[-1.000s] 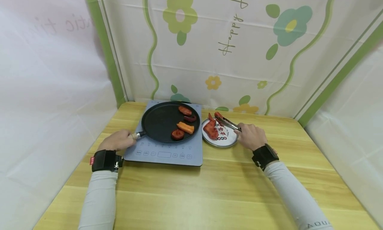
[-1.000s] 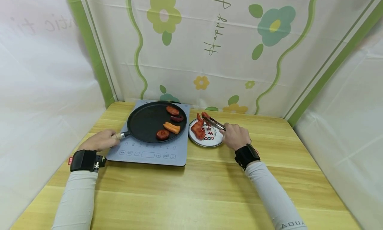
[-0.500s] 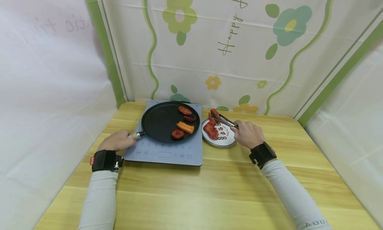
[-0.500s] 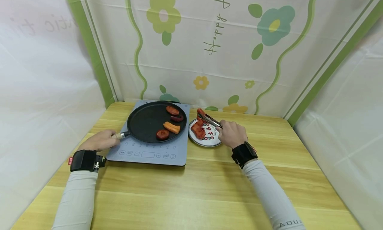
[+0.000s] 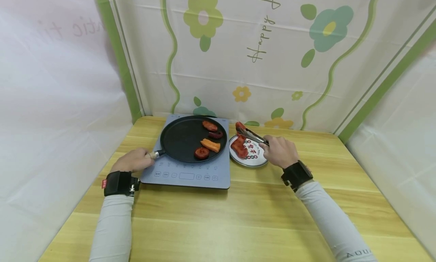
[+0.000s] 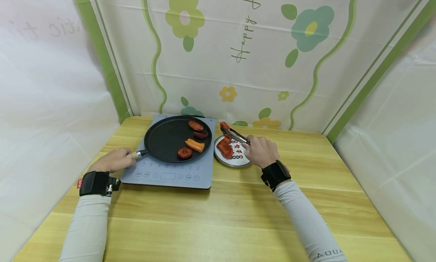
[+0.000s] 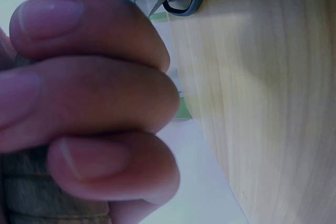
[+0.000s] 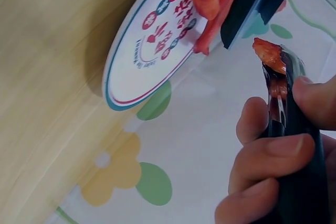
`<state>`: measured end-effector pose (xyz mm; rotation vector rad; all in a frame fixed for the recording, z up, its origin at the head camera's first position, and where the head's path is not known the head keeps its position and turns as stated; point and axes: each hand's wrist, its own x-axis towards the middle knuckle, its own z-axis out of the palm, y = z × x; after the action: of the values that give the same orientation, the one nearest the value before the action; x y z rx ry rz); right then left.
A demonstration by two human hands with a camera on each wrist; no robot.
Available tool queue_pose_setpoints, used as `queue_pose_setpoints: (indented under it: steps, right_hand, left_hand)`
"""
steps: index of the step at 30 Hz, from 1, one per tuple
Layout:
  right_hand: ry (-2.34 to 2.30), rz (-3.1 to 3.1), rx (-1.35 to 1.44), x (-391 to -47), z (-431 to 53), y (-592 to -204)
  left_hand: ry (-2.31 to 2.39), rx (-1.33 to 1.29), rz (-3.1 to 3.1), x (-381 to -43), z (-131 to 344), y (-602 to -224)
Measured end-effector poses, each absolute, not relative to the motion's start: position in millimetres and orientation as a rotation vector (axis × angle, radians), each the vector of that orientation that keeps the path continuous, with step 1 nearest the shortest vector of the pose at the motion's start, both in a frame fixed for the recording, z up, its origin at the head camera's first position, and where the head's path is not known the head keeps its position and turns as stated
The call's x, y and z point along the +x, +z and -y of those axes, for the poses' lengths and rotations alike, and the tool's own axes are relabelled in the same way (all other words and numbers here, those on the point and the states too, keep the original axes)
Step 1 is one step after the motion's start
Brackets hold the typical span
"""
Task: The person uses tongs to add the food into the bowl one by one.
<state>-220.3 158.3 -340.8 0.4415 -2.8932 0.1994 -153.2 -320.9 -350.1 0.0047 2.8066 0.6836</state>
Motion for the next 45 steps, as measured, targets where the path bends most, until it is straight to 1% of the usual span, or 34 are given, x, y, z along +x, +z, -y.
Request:
queue_pose_setpoints:
  steps: [31, 45]
  right_hand:
    - [0.211, 2.838, 0.493, -216, -130, -321]
    - [0.218, 2.812, 0.538, -210, -110, -313]
  left_hand:
    - [0.69, 0.0, -2.821, -154, 324, -354]
    - [0.706, 0.004, -2.809, -151, 321, -350]
